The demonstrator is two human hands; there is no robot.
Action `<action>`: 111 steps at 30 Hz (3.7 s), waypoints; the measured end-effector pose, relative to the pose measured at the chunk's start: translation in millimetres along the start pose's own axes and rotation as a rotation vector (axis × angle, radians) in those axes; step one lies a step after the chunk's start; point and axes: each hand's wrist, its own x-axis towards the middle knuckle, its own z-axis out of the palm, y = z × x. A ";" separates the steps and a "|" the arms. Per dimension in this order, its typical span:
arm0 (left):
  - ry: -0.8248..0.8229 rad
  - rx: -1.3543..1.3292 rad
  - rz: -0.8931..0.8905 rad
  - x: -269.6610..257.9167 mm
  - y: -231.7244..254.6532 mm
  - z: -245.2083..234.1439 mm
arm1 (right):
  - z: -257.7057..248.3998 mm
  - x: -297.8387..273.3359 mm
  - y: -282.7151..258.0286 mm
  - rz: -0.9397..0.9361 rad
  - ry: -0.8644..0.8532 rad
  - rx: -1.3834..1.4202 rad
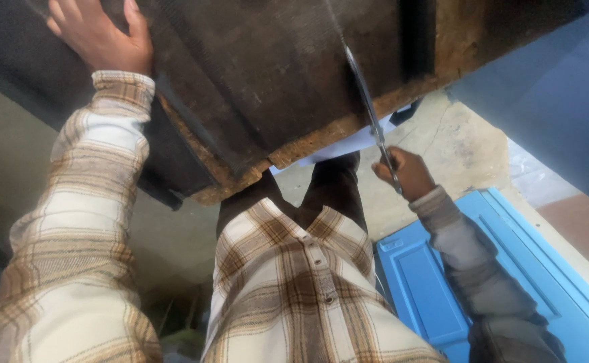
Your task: The person uses large shears to cut a dark woven fabric laid on a wooden table. They hold the fabric with one hand while cutting along a straight line with the other, repeating the action across the material.
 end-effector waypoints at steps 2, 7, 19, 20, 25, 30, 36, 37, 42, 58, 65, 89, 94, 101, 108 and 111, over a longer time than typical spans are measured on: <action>-0.066 -0.002 -0.062 -7.4 -3.0 5.3 | -4.3 1.4 -13.2 -0.052 0.006 0.025; 0.088 -0.016 0.074 6.1 8.7 -8.0 | -2.8 11.1 -16.2 -0.073 0.025 0.021; 0.077 0.036 0.080 8.1 11.6 -12.2 | -9.1 11.3 -26.3 0.026 0.011 -0.022; 0.075 0.033 0.065 6.1 8.3 -8.3 | -11.3 14.9 -32.4 -0.040 0.000 0.002; 0.060 0.043 0.048 7.0 8.8 -9.4 | -18.3 28.5 -48.1 -0.139 -0.024 0.002; 0.073 0.028 0.038 3.0 6.1 -2.2 | -18.9 22.3 -55.3 -0.105 0.018 0.056; 0.100 -0.005 0.092 13.9 21.2 -22.9 | -20.4 18.8 -65.3 -0.021 0.004 0.052; 0.104 -0.003 0.091 14.6 19.8 -22.9 | -23.3 18.9 -73.4 -0.026 0.005 0.050; 0.094 0.040 0.111 11.5 12.4 -17.3 | -36.8 20.7 -118.5 0.042 -0.050 0.065; 0.073 0.001 0.069 9.4 16.1 -20.0 | -40.2 36.6 -129.7 0.091 -0.019 0.015; 0.059 -0.024 0.053 15.4 24.5 -29.8 | -41.9 50.3 -156.5 -0.006 0.028 0.085; 0.113 -0.050 0.078 13.3 22.7 -25.1 | -43.4 86.8 -177.7 -0.060 0.135 0.030; 0.106 -0.049 0.065 16.1 24.5 -25.0 | -45.0 92.4 -180.8 -0.034 0.143 0.026; 0.095 -0.053 0.050 15.2 22.4 -25.1 | -59.5 109.2 -222.6 0.005 0.096 0.064; 0.086 -0.067 0.049 12.9 22.1 -22.8 | -53.7 118.3 -203.4 -0.114 0.183 0.013; 0.118 -0.070 0.062 14.3 23.2 -26.0 | -53.6 112.2 -212.1 -0.110 0.160 0.066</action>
